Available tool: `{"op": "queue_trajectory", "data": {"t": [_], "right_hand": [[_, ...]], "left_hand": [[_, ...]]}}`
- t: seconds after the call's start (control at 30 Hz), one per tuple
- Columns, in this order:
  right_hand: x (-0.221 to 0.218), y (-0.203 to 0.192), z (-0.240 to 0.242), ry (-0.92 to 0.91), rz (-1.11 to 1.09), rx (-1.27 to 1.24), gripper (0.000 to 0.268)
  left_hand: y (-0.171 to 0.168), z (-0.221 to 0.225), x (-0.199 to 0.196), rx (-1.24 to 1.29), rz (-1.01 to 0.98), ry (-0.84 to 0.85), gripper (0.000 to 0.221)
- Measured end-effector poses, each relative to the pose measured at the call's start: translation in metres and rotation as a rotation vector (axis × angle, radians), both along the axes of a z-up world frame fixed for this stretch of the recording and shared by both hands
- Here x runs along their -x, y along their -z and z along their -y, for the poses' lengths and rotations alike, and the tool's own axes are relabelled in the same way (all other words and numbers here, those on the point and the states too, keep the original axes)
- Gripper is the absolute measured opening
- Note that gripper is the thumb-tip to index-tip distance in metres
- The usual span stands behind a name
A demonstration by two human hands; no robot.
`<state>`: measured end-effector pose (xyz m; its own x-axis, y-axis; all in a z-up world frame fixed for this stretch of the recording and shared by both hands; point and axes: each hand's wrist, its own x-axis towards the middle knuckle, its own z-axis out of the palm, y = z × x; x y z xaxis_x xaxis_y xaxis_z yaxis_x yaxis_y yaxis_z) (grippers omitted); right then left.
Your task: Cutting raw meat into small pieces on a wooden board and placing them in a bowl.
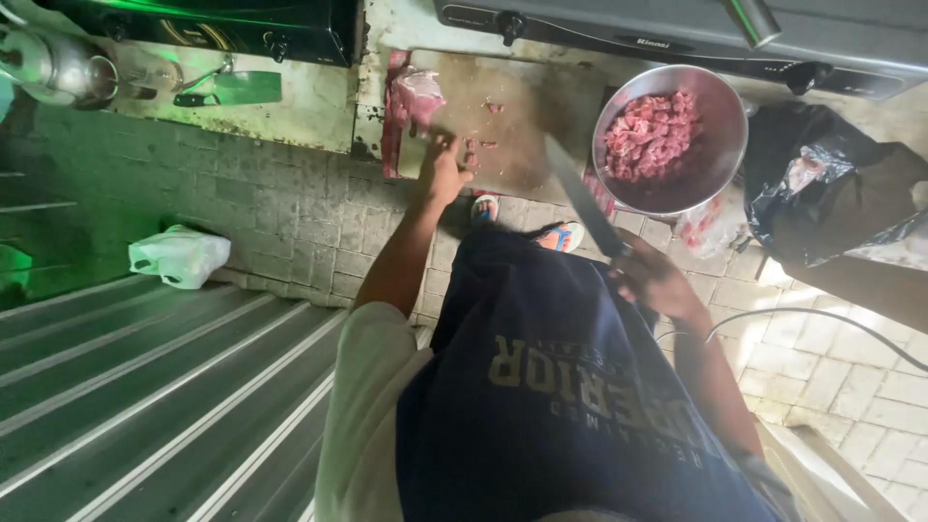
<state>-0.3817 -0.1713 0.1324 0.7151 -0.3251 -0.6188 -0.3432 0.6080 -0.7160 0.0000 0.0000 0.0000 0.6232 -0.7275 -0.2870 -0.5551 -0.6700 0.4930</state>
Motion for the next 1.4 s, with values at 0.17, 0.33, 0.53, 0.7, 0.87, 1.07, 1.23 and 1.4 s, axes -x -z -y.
{"op": "queue_trajectory", "data": {"t": [0.17, 0.33, 0.53, 0.7, 0.87, 1.07, 1.23, 1.4], "right_hand": [[-0.094, 0.025, -0.024, -0.101, -0.049, 0.326, 0.049], [-0.14, 0.047, -0.026, -0.146, -0.03, 0.415, 0.049], [-0.152, 0.074, -0.036, -0.111, -0.105, 0.367, 0.043], [-0.149, 0.083, -0.062, -0.111, -0.114, 0.328, 0.044], [-0.141, 0.107, -0.093, -0.073, -0.119, 0.347, 0.047], [-0.158, 0.106, -0.123, 0.045, -0.085, 0.296, 0.052], [-0.173, 0.059, -0.131, 0.087, -0.238, 0.433, 0.049], [-0.171, -0.018, -0.124, 0.123, -0.445, 0.661, 0.057]], "left_hand": [[0.105, 0.01, 0.0, 0.236, -0.297, -0.21, 0.064], [0.074, 0.03, -0.009, 0.325, -0.248, -0.177, 0.046], [0.018, 0.046, -0.013, 0.425, -0.36, -0.13, 0.051], [0.042, 0.035, -0.014, 0.431, -0.173, 0.031, 0.045], [0.065, 0.02, -0.006, 0.429, -0.079, 0.2, 0.048], [0.059, 0.016, -0.009, 0.445, -0.129, 0.273, 0.042], [0.032, 0.03, 0.008, 0.633, -0.3, 0.143, 0.034], [-0.016, 0.08, 0.039, 0.695, -0.418, 0.211, 0.031]]}}
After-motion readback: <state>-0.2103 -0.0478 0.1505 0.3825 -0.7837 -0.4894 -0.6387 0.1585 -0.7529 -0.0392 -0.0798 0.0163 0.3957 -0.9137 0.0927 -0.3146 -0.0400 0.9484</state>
